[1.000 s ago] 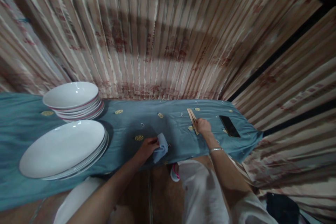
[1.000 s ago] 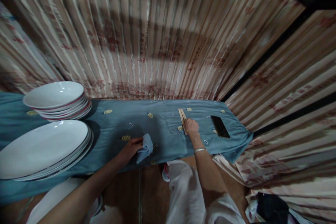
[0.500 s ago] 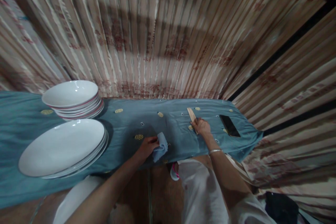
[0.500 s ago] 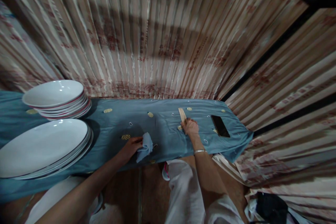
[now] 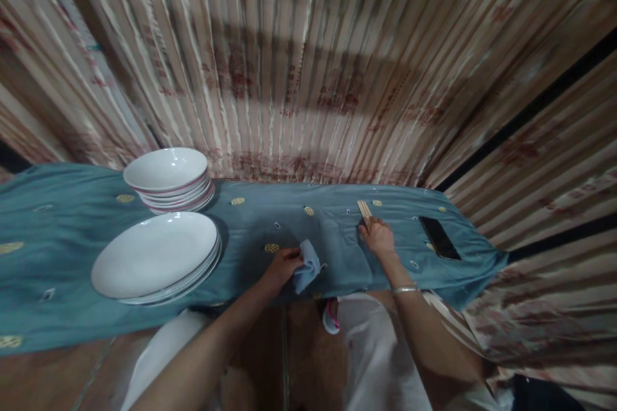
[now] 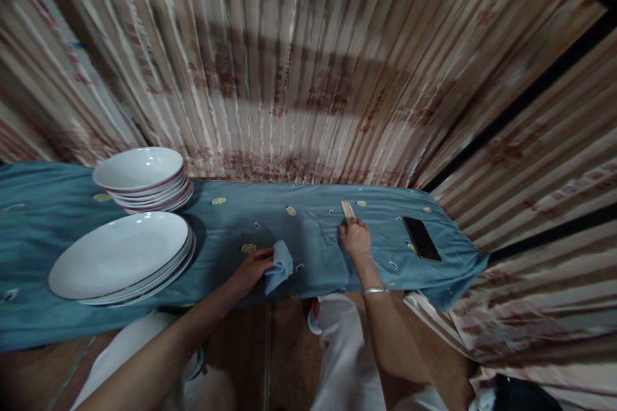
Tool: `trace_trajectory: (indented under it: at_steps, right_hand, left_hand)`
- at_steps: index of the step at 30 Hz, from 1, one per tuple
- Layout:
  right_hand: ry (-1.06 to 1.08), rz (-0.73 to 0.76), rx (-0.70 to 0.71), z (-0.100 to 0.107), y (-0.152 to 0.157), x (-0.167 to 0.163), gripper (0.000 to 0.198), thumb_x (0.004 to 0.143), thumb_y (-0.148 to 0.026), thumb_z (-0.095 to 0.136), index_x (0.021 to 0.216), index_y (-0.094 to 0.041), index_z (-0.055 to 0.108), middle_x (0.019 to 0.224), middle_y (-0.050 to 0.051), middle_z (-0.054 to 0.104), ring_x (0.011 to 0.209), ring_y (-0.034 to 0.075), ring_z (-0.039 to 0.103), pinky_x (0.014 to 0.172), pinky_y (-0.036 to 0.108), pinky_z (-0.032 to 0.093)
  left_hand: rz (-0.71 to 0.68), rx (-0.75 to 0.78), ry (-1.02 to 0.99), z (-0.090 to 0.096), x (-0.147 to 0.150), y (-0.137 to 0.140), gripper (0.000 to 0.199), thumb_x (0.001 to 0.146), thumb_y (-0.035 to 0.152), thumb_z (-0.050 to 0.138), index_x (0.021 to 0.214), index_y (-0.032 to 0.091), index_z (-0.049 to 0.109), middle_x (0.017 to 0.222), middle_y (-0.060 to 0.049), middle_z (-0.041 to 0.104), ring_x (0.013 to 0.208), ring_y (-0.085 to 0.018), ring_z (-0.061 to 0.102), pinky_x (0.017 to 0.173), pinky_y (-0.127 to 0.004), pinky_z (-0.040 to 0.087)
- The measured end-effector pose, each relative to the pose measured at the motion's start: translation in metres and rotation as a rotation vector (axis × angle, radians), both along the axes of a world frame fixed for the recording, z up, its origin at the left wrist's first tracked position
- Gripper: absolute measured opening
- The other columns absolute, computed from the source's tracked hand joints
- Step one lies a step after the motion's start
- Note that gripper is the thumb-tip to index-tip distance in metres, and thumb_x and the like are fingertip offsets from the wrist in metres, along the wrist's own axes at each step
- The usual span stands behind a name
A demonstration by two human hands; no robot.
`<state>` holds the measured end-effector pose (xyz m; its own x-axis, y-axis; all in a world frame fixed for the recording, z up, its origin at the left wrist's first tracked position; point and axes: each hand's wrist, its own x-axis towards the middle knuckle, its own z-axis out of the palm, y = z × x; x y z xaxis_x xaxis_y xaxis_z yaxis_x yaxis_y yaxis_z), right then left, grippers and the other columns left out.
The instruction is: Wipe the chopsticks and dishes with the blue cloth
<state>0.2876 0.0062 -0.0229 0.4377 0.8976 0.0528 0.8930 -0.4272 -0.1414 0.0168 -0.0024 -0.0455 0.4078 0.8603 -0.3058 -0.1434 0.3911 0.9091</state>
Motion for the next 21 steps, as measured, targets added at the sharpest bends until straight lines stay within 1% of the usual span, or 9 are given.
trace_trajectory:
  at_steps: [2, 5, 7, 10, 13, 15, 16, 19, 21]
  right_hand:
    - [0.095, 0.081, 0.062, -0.003, -0.002, -0.025, 0.033, 0.092, -0.031, 0.050, 0.118, -0.015, 0.062, 0.122, 0.016, 0.065, 0.114, 0.024, 0.060, 0.092, 0.030, 0.044]
    - [0.560, 0.326, 0.265, -0.007, -0.008, -0.074, 0.031, 0.091, -0.038, 0.048, 0.106, -0.021, 0.069, 0.112, 0.008, 0.071, 0.106, 0.022, 0.064, 0.092, 0.033, 0.047]
    - [0.816, 0.405, 0.360, -0.008, -0.016, -0.108, 0.037, 0.090, -0.046, 0.046, 0.104, -0.021, 0.071, 0.107, 0.008, 0.072, 0.103, 0.024, 0.065, 0.092, 0.037, 0.048]
    - [1.045, 0.460, 0.405, -0.008, -0.031, -0.151, 0.046, 0.090, -0.053, 0.046, 0.116, -0.021, 0.066, 0.120, 0.009, 0.067, 0.112, 0.024, 0.061, 0.099, 0.040, 0.045]
    - [1.070, 0.559, 0.446, -0.008, -0.045, -0.180, 0.053, 0.085, -0.051, 0.057, 0.131, -0.025, 0.055, 0.135, 0.007, 0.057, 0.126, 0.024, 0.052, 0.109, 0.040, 0.037]
    - [1.021, 0.581, 0.472, -0.010, -0.050, -0.193, 0.060, 0.082, -0.048, 0.063, 0.136, -0.026, 0.049, 0.140, 0.007, 0.052, 0.130, 0.024, 0.047, 0.111, 0.041, 0.034]
    - [0.998, 0.572, 0.489, -0.012, -0.051, -0.198, 0.059, 0.083, -0.047, 0.061, 0.137, -0.026, 0.049, 0.141, 0.007, 0.051, 0.131, 0.024, 0.046, 0.111, 0.041, 0.034]
    - [1.004, 0.512, 0.552, -0.020, -0.046, -0.209, 0.044, 0.091, -0.044, 0.048, 0.130, -0.024, 0.056, 0.136, 0.008, 0.055, 0.127, 0.023, 0.049, 0.110, 0.041, 0.034]
    - [1.073, 0.447, 0.588, -0.024, -0.039, -0.213, 0.041, 0.090, -0.044, 0.044, 0.118, -0.022, 0.063, 0.126, 0.009, 0.063, 0.119, 0.023, 0.055, 0.106, 0.041, 0.038]
  left_hand:
    - [0.038, -0.022, -0.040, 0.002, -0.003, 0.000, 0.019, 0.046, 0.028, 0.076, 0.058, 0.014, 0.070, 0.054, -0.001, 0.064, 0.055, -0.014, 0.056, 0.060, -0.025, 0.040]
    - [0.095, -0.034, -0.079, 0.005, -0.008, -0.001, 0.020, 0.047, 0.027, 0.077, 0.061, 0.014, 0.071, 0.056, -0.001, 0.065, 0.056, -0.014, 0.057, 0.060, -0.025, 0.042]
    - [0.131, -0.026, -0.101, 0.006, -0.014, 0.000, 0.023, 0.048, 0.027, 0.079, 0.065, 0.014, 0.072, 0.059, -0.002, 0.067, 0.056, -0.014, 0.058, 0.061, -0.025, 0.043]
    - [0.198, -0.005, -0.155, 0.006, -0.022, 0.002, 0.027, 0.047, 0.029, 0.081, 0.068, 0.014, 0.073, 0.060, -0.002, 0.067, 0.055, -0.013, 0.058, 0.060, -0.025, 0.043]
    - [0.262, 0.029, -0.219, 0.005, -0.031, 0.004, 0.029, 0.048, 0.030, 0.081, 0.071, 0.014, 0.073, 0.063, -0.003, 0.068, 0.057, -0.013, 0.058, 0.061, -0.025, 0.044]
    - [0.289, 0.043, -0.243, 0.005, -0.036, 0.004, 0.028, 0.048, 0.028, 0.080, 0.071, 0.014, 0.073, 0.064, -0.003, 0.068, 0.058, -0.013, 0.058, 0.062, -0.025, 0.044]
    - [0.308, 0.044, -0.248, 0.005, -0.038, 0.004, 0.027, 0.049, 0.028, 0.080, 0.070, 0.014, 0.073, 0.063, -0.002, 0.067, 0.057, -0.013, 0.058, 0.061, -0.025, 0.044]
    - [0.359, 0.025, -0.255, 0.009, -0.043, -0.002, 0.027, 0.050, 0.030, 0.080, 0.069, 0.014, 0.071, 0.062, -0.001, 0.066, 0.057, -0.011, 0.056, 0.059, -0.023, 0.042]
    - [0.363, 0.006, -0.257, 0.013, -0.046, -0.006, 0.029, 0.052, 0.034, 0.080, 0.071, 0.014, 0.071, 0.064, -0.001, 0.066, 0.058, -0.011, 0.056, 0.058, -0.023, 0.042]
